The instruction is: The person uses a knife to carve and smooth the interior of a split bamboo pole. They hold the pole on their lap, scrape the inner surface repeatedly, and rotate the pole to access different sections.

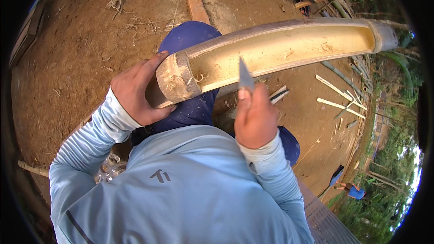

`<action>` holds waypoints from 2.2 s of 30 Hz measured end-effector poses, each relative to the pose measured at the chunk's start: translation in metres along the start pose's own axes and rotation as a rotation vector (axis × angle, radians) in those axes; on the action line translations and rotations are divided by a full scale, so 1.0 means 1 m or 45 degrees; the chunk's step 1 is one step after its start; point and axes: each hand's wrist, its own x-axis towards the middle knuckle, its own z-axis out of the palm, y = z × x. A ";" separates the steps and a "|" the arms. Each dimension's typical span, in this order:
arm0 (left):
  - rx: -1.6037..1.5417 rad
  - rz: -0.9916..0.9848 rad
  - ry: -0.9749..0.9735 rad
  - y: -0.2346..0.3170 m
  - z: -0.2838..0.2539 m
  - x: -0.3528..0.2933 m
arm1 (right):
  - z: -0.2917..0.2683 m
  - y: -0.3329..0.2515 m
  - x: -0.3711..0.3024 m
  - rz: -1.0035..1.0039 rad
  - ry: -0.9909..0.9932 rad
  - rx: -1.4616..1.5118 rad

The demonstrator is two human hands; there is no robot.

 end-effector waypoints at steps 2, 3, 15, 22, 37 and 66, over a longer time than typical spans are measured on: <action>0.001 -0.046 -0.055 0.000 -0.002 -0.001 | 0.003 0.003 -0.002 -0.031 -0.040 0.011; -0.001 -0.063 -0.061 0.000 -0.002 -0.001 | -0.004 0.000 0.003 -0.017 -0.078 0.020; 0.013 -0.057 -0.072 0.000 -0.003 -0.002 | -0.007 0.004 0.011 0.098 0.032 0.089; -0.002 0.039 0.082 -0.003 0.002 -0.005 | -0.007 0.000 0.008 0.095 -0.137 0.148; -0.011 -0.006 0.030 -0.001 0.001 -0.002 | 0.009 -0.009 -0.002 -0.083 -0.165 0.060; 0.001 0.008 0.029 -0.002 0.001 -0.001 | 0.024 -0.011 -0.005 -0.117 -0.218 0.207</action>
